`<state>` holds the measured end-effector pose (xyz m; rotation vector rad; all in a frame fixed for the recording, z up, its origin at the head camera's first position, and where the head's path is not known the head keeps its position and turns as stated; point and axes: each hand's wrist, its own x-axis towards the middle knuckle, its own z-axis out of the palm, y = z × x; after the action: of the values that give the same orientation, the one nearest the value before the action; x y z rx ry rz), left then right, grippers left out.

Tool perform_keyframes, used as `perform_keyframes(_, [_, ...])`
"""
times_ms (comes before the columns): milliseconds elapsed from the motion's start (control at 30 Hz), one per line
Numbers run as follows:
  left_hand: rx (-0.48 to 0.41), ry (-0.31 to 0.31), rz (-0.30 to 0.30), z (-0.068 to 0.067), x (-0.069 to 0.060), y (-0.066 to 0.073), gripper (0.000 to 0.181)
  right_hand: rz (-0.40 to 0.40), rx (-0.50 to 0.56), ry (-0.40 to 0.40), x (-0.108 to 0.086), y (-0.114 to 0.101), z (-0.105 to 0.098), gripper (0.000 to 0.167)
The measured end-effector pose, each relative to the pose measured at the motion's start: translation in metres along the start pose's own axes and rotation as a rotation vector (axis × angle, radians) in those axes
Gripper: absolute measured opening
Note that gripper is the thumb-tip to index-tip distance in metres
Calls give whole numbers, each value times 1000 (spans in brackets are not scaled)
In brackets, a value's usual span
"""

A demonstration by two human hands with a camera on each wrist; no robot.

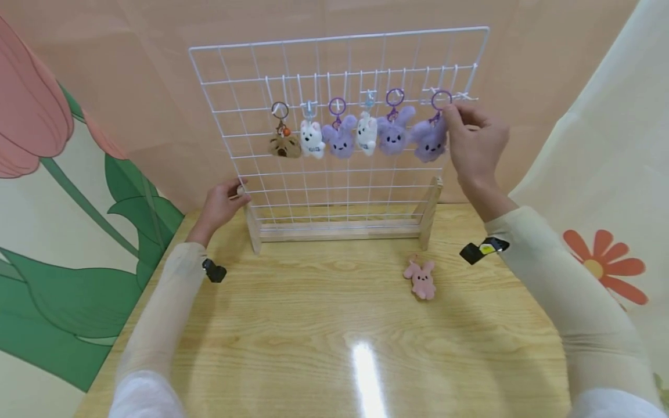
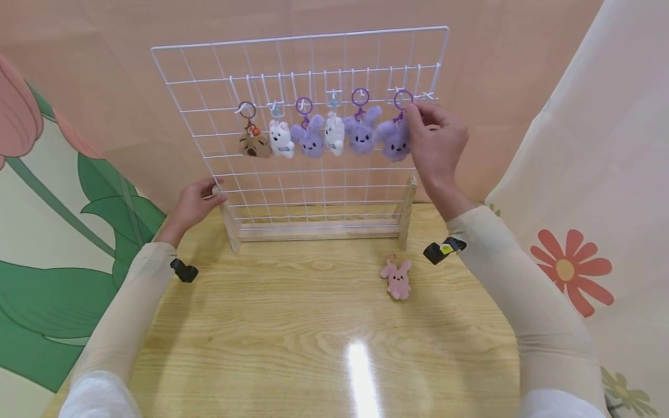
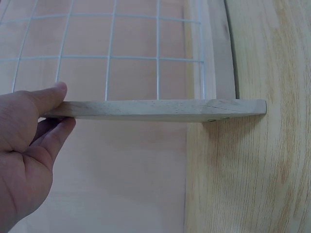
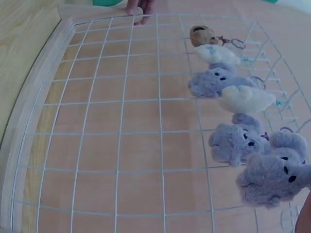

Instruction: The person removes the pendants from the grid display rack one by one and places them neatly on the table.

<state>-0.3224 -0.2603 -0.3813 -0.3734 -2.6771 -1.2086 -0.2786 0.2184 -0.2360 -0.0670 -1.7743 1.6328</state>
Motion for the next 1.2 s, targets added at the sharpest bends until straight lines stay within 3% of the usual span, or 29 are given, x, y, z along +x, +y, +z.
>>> perform_keyframes(267, [3, -5, -7, 0, 0, 0, 48, -74, -38, -22, -11, -8, -7, 9])
perform_keyframes(467, [2, -11, -10, 0, 0, 0, 49, -79, -68, -57, -19, -12, -13, 7])
perform_keyframes(767, [12, -7, 0, -1, 0, -1, 48, -124, -136, -122, -44, -14, -20, 17])
perform_keyframes(1200, [18, -5, -4, -1, 0, 0, 48, -81, -123, -153, -62, 31, -34, 20])
